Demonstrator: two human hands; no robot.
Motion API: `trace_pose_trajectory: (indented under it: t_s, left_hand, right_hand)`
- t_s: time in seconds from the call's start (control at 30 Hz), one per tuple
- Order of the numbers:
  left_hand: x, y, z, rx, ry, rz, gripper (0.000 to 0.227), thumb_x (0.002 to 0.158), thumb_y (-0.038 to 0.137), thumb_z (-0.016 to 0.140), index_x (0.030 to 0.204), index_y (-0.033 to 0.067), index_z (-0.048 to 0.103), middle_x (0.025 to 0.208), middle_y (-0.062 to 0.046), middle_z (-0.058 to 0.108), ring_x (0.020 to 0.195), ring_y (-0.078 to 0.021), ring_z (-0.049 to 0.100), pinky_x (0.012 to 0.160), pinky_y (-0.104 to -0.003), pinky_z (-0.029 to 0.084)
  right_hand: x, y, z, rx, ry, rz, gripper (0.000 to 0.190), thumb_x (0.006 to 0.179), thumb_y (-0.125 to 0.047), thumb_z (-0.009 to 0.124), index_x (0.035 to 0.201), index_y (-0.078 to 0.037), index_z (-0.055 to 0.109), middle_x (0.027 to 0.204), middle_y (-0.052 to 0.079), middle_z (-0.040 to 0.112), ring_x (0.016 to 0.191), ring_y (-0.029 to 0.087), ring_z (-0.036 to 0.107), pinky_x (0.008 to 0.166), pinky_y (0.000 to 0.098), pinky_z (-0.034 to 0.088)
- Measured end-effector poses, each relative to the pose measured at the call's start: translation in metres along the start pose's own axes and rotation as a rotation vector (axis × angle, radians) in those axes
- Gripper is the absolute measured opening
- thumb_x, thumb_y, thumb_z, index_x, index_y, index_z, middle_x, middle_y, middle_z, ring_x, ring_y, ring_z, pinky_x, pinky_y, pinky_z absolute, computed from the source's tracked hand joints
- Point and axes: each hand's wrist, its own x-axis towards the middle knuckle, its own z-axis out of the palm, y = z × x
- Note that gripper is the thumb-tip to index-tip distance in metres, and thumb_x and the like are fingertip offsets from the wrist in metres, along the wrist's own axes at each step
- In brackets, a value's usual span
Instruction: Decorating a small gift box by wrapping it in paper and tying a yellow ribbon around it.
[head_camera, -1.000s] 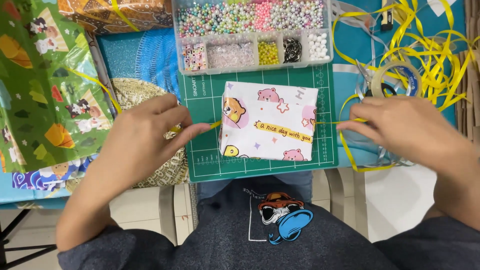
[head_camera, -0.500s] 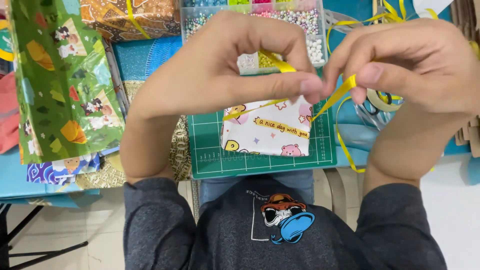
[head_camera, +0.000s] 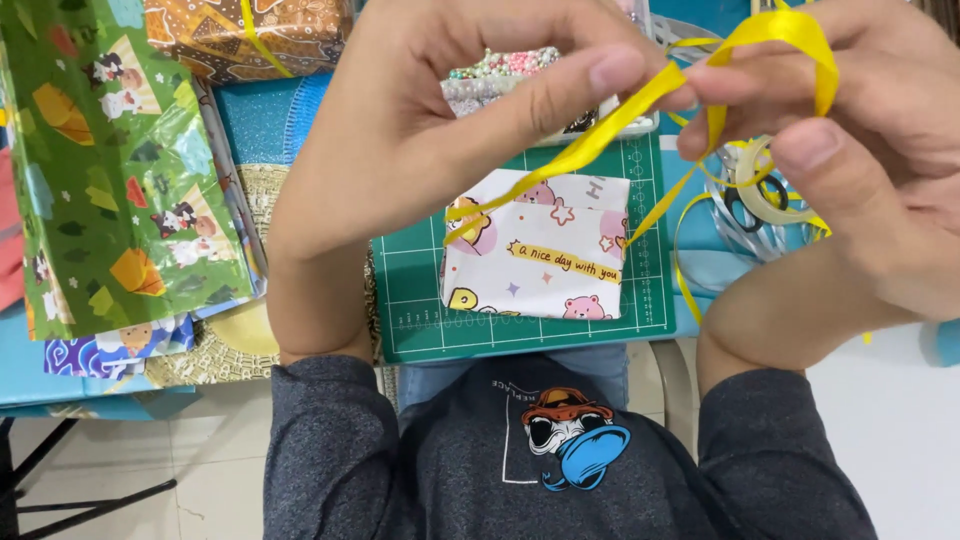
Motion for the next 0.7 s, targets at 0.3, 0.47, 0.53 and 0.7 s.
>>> trace_pose_trajectory:
  t_s: [0.3,0.47,0.53,0.7]
  left_hand:
    - [0.003,-0.004,0.011,-0.054,0.114,-0.001,0.015,0.111,0.01,0.058,0.111,-0.0026,0.065,0.108,-0.014,0.074,0.102,-0.0197,0.07,0.094,-0.03,0.057]
    - [0.003,-0.004,0.017,-0.078,0.17,-0.044,0.012,0.109,0.009,0.065,0.116,-0.0007,0.065,0.113,-0.012,0.074,0.105,-0.0177,0.073,0.096,-0.028,0.059]
    - [0.003,-0.007,0.019,-0.088,0.195,-0.086,0.017,0.108,0.009,0.07,0.123,0.0009,0.065,0.119,-0.01,0.074,0.107,-0.0147,0.074,0.097,-0.026,0.06]
    - [0.005,-0.011,0.021,-0.066,0.177,-0.054,0.015,0.109,0.009,0.069,0.12,0.0006,0.066,0.119,-0.009,0.073,0.1,-0.0131,0.069,0.092,-0.026,0.057]
  right_hand:
    - [-0.002,-0.013,0.054,-0.177,0.524,-0.092,0.036,0.116,0.003,0.043,0.124,0.028,0.068,0.125,0.043,0.061,0.115,0.047,0.056,0.108,0.0545,0.041]
    - [-0.006,-0.002,0.049,-0.108,0.425,-0.103,0.02,0.122,0.014,0.052,0.137,0.026,0.059,0.133,0.037,0.051,0.138,0.058,0.064,0.118,0.0525,0.057]
    - [-0.005,-0.005,0.062,-0.071,0.62,-0.058,0.011,0.122,0.017,0.065,0.131,0.023,0.064,0.13,0.039,0.058,0.126,0.047,0.063,0.113,0.0477,0.055]
    - [0.0,-0.003,0.063,-0.078,0.628,-0.065,0.012,0.122,0.014,0.063,0.13,0.022,0.064,0.128,0.038,0.057,0.125,0.046,0.061,0.112,0.0476,0.053]
